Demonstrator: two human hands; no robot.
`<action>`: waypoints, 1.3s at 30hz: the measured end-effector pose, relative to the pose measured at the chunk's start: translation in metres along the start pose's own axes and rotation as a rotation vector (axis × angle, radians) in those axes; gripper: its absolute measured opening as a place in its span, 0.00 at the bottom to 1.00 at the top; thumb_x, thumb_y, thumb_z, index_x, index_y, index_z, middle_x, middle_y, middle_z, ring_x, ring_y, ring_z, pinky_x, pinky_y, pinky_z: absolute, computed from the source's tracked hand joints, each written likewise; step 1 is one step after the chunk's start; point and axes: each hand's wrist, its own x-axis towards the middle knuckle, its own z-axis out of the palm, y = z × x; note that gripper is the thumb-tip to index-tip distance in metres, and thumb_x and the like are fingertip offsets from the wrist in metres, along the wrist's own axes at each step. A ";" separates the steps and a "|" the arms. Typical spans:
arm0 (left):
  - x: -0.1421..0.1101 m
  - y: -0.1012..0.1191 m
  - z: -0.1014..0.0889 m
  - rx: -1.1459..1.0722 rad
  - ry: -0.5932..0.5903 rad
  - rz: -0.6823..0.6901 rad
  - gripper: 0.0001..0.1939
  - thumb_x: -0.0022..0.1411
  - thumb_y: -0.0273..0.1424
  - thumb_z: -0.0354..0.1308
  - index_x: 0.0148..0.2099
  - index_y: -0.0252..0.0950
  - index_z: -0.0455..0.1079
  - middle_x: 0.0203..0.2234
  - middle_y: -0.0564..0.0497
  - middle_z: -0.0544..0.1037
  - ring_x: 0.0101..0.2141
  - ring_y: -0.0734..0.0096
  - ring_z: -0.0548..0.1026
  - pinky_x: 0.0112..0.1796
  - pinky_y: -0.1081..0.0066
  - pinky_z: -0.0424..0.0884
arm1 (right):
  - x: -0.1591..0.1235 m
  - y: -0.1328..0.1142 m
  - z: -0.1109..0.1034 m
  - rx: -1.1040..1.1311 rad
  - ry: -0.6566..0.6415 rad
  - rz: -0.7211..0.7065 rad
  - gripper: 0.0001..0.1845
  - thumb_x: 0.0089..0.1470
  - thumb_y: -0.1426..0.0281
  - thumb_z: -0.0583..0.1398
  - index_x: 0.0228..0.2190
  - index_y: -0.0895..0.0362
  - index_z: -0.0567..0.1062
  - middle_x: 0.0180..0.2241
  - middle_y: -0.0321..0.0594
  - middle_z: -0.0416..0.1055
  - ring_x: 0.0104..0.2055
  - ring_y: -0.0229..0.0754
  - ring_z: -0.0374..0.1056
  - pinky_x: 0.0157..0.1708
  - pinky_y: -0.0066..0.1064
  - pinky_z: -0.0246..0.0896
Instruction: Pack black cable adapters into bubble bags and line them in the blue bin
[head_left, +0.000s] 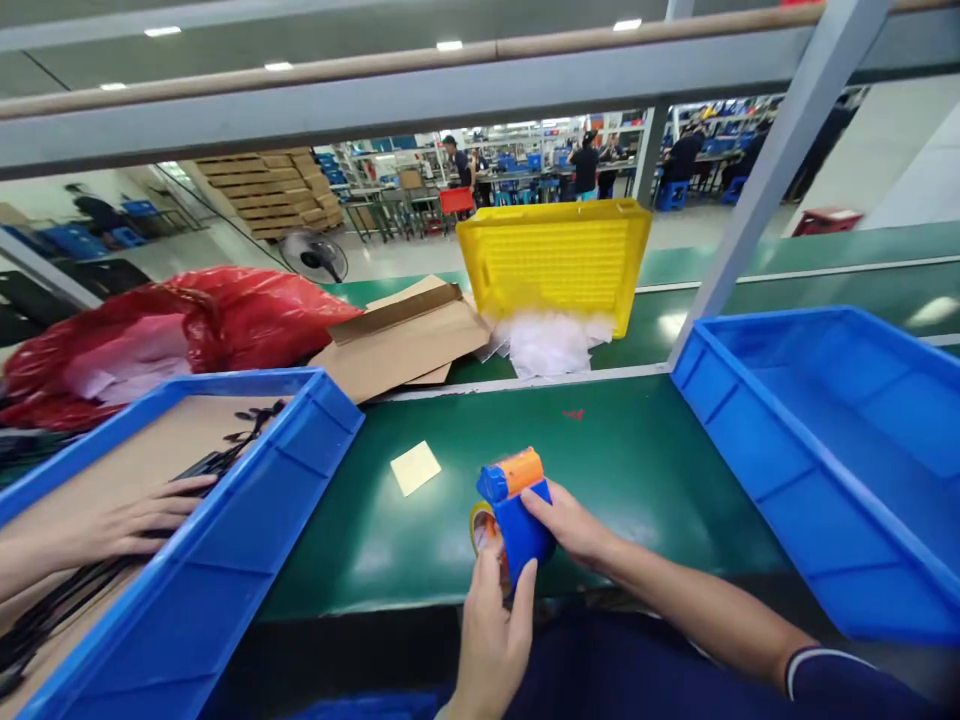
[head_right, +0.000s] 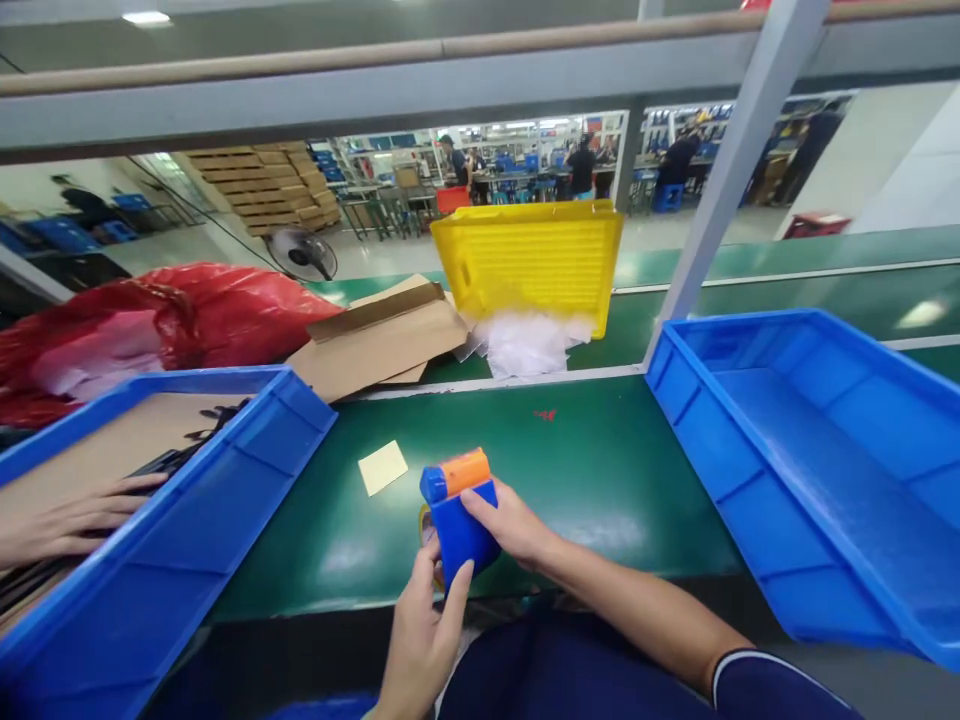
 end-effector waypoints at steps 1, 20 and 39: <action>0.007 0.000 -0.008 0.008 -0.005 0.044 0.12 0.63 0.40 0.54 0.43 0.38 0.70 0.40 0.45 0.76 0.42 0.61 0.74 0.44 0.67 0.70 | -0.002 0.001 -0.008 -0.021 0.015 -0.032 0.37 0.46 0.42 0.59 0.46 0.59 0.68 0.42 0.45 0.72 0.44 0.44 0.68 0.48 0.37 0.63; 0.128 0.002 -0.027 0.056 -0.646 0.005 0.22 0.69 0.43 0.40 0.24 0.37 0.49 0.18 0.56 0.55 0.22 0.75 0.55 0.26 0.72 0.52 | 0.005 -0.037 -0.058 -0.576 -0.252 -0.009 0.39 0.47 0.54 0.65 0.58 0.52 0.64 0.49 0.40 0.71 0.45 0.42 0.69 0.46 0.30 0.62; 0.130 0.026 -0.042 0.182 -0.542 0.204 0.21 0.69 0.36 0.41 0.23 0.36 0.47 0.17 0.56 0.55 0.20 0.77 0.57 0.24 0.74 0.54 | -0.015 -0.065 -0.056 -0.684 -0.222 0.066 0.42 0.44 0.53 0.67 0.59 0.47 0.64 0.49 0.36 0.72 0.44 0.43 0.71 0.44 0.26 0.63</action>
